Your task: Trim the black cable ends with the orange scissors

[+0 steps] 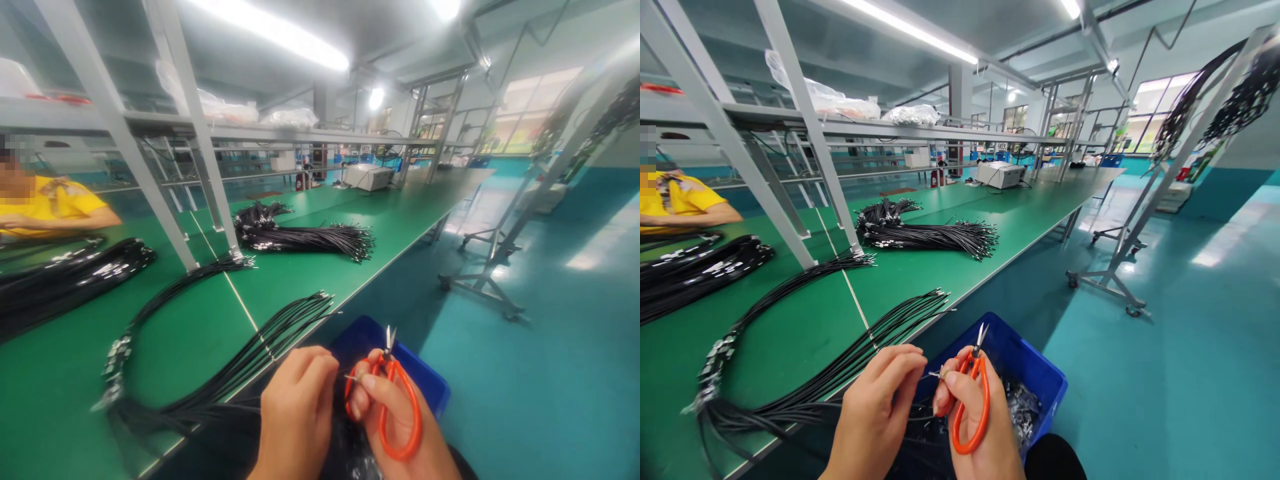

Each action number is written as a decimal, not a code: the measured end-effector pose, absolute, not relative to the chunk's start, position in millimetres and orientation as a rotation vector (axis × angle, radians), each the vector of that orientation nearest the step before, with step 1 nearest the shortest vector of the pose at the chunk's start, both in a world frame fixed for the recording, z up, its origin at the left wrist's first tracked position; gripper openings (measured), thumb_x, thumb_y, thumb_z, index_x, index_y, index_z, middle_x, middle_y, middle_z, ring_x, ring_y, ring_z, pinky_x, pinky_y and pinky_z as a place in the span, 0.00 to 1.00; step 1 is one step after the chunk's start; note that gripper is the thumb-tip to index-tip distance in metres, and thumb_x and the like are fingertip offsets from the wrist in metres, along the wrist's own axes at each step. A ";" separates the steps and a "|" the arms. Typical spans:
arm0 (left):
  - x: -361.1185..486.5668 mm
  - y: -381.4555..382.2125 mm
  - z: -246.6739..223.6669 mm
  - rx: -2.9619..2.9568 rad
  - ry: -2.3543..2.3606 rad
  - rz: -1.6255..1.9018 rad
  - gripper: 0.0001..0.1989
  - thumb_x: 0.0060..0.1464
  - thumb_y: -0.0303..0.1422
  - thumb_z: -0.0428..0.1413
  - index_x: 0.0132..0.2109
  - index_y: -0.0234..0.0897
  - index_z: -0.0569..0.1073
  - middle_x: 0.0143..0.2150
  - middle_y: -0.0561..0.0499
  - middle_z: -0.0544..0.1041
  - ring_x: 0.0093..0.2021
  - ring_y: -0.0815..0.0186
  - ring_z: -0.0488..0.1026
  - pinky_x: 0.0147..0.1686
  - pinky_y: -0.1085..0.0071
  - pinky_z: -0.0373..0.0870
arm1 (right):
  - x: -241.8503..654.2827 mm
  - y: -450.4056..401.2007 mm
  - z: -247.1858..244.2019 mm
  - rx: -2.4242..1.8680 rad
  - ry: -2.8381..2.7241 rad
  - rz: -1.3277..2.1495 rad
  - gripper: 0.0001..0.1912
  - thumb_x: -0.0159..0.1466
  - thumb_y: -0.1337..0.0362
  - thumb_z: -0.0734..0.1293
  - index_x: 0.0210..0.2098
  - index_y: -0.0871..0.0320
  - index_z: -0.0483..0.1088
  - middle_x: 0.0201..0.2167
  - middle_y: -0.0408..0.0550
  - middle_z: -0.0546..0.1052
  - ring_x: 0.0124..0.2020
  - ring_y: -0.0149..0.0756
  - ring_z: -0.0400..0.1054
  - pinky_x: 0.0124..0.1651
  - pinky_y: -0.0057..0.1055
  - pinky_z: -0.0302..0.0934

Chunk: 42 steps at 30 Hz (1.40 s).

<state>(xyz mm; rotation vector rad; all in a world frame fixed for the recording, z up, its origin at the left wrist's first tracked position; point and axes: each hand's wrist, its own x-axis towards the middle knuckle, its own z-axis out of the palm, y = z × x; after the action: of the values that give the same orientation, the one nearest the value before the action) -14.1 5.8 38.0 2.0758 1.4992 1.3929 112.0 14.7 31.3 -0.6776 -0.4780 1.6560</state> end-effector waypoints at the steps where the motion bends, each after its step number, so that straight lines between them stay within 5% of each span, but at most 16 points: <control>1: -14.4 5.3 37.3 1.963 1.480 1.356 0.08 0.58 0.26 0.50 0.38 0.41 0.74 0.37 0.49 0.78 0.37 0.64 0.75 0.36 0.72 0.69 | 111.6 14.5 32.7 -0.683 -0.475 1.654 0.08 0.50 0.67 0.73 0.29 0.56 0.71 0.21 0.40 0.72 0.22 0.30 0.63 0.27 0.26 0.61; 6: -11.2 4.8 33.4 1.472 1.179 1.178 0.04 0.56 0.31 0.54 0.34 0.38 0.73 0.28 0.53 0.77 0.29 0.66 0.73 0.31 0.75 0.68 | 110.4 13.7 36.9 -0.699 -0.476 1.677 0.11 0.49 0.66 0.73 0.30 0.56 0.69 0.20 0.39 0.71 0.22 0.29 0.61 0.29 0.27 0.60; 14: -12.0 7.0 16.5 1.091 1.009 1.174 0.14 0.48 0.41 0.61 0.28 0.34 0.72 0.20 0.57 0.67 0.19 0.75 0.57 0.19 0.80 0.54 | 104.7 18.3 48.7 -0.849 -0.655 1.521 0.16 0.48 0.65 0.76 0.32 0.56 0.67 0.23 0.38 0.72 0.20 0.25 0.60 0.24 0.21 0.57; 20: -12.0 7.6 20.5 0.981 0.961 1.218 0.17 0.45 0.43 0.62 0.27 0.33 0.71 0.21 0.55 0.70 0.19 0.76 0.56 0.19 0.79 0.53 | 100.8 10.9 43.8 -0.941 -0.671 1.412 0.16 0.50 0.63 0.75 0.33 0.54 0.65 0.18 0.36 0.70 0.18 0.26 0.60 0.21 0.22 0.56; 26: -9.3 6.9 24.6 0.945 1.010 1.233 0.17 0.43 0.43 0.64 0.26 0.33 0.71 0.20 0.57 0.67 0.19 0.76 0.57 0.19 0.80 0.53 | 108.6 13.6 30.2 -1.041 -0.970 1.073 0.09 0.53 0.63 0.72 0.32 0.53 0.68 0.28 0.43 0.76 0.22 0.30 0.66 0.25 0.26 0.62; 30: -5.5 5.2 29.4 0.959 1.049 1.252 0.15 0.43 0.41 0.64 0.25 0.33 0.70 0.19 0.58 0.66 0.18 0.76 0.57 0.19 0.80 0.53 | 106.6 12.9 25.4 -1.110 -1.232 0.830 0.06 0.55 0.66 0.70 0.31 0.50 0.68 0.24 0.40 0.75 0.23 0.33 0.70 0.26 0.27 0.63; 36: -0.4 1.1 33.8 0.962 1.142 1.299 0.11 0.45 0.35 0.61 0.25 0.34 0.70 0.18 0.58 0.66 0.19 0.75 0.57 0.20 0.79 0.54 | 101.9 9.5 22.2 -0.987 -1.401 0.239 0.15 0.51 0.75 0.67 0.32 0.46 0.73 0.21 0.39 0.76 0.21 0.36 0.68 0.28 0.31 0.62; 42: -11.2 7.1 30.1 0.971 1.205 1.359 0.11 0.48 0.37 0.60 0.27 0.34 0.71 0.20 0.58 0.68 0.19 0.75 0.60 0.20 0.79 0.58 | 105.3 3.6 14.9 -1.095 -1.263 0.433 0.10 0.53 0.72 0.65 0.27 0.48 0.72 0.19 0.42 0.73 0.19 0.37 0.65 0.25 0.33 0.59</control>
<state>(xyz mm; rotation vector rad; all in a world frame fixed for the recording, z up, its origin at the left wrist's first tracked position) -11.2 7.1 30.1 0.9711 1.2047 1.3589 105.3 3.6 14.9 -1.0949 -1.2625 0.4334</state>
